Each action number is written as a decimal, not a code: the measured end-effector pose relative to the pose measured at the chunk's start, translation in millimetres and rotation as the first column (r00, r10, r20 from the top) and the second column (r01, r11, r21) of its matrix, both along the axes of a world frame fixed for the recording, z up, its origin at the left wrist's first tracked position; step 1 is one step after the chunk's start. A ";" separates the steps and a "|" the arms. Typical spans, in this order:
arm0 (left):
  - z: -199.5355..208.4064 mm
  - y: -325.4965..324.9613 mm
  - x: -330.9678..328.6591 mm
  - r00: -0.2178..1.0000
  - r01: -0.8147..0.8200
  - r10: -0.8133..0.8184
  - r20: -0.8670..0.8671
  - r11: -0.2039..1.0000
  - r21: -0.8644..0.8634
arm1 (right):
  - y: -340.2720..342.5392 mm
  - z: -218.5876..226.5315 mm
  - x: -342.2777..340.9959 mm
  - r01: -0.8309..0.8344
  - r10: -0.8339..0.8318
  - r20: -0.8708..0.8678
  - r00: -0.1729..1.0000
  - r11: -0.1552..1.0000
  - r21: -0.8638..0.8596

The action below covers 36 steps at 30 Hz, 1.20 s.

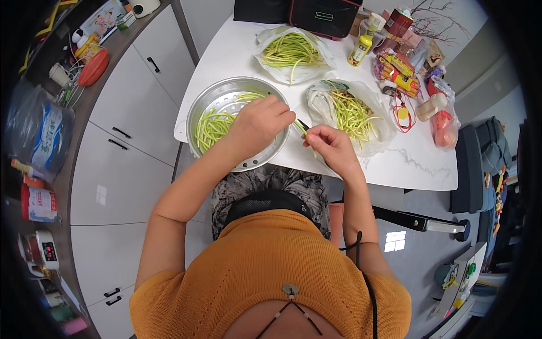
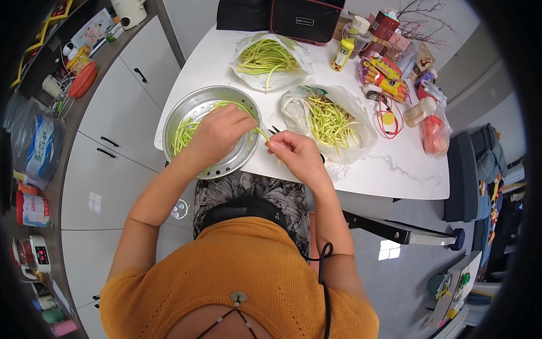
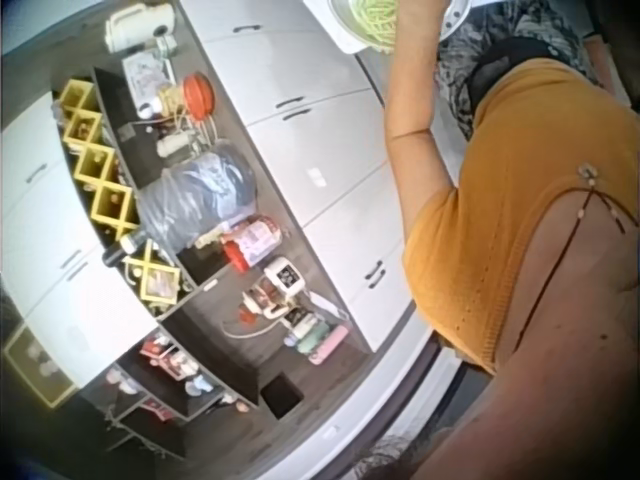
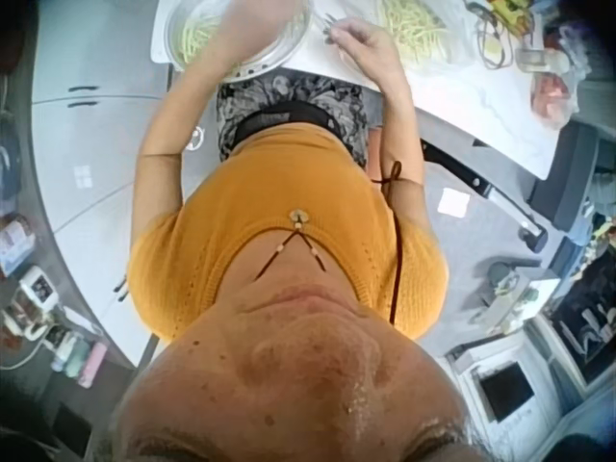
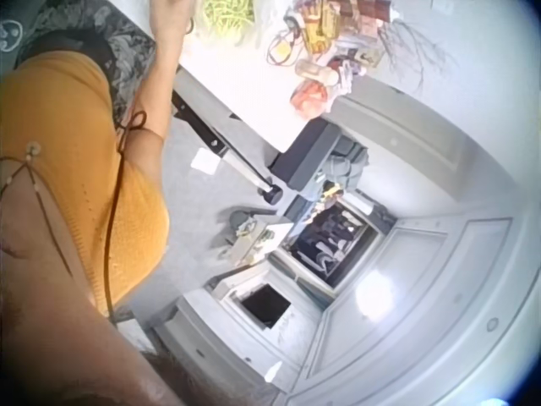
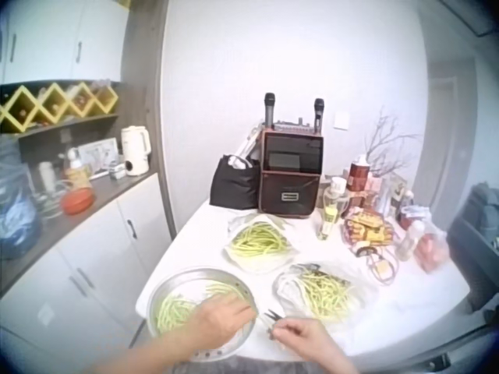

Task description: The person trims the ends of long green vegetables with scissors and places them into a metal steamer tray.

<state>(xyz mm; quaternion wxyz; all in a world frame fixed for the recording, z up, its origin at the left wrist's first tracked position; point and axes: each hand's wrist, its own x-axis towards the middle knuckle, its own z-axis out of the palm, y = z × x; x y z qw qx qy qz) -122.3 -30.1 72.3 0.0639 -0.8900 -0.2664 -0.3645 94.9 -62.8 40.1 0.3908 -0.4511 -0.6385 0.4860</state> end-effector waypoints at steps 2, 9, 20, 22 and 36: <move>1.1 -2.2 2.1 1.000 0.001 -0.001 -0.005 1.000 -0.001 | -1.7 -2.0 -2.4 -0.064 0.056 -0.091 0.994 0.994 -0.090; -5.7 -9.6 3.0 0.978 -0.101 0.111 0.176 0.993 -0.069 | -9.7 7.3 10.0 -0.166 0.045 -0.427 0.903 0.954 -0.250; -23.7 -37.2 19.6 0.941 -0.008 0.116 0.319 0.947 -0.322 | -12.7 5.0 3.6 -0.098 0.084 -0.565 0.821 0.995 0.007; -24.9 -40.9 21.4 0.939 0.015 0.112 0.325 0.931 -0.364 | -14.5 6.5 3.5 -0.070 0.067 -0.529 0.846 0.997 0.015; -37.9 -51.7 29.6 0.933 0.109 0.072 0.353 0.878 -0.466 | -11.8 -7.5 8.7 0.165 -0.098 -0.363 0.927 0.974 0.157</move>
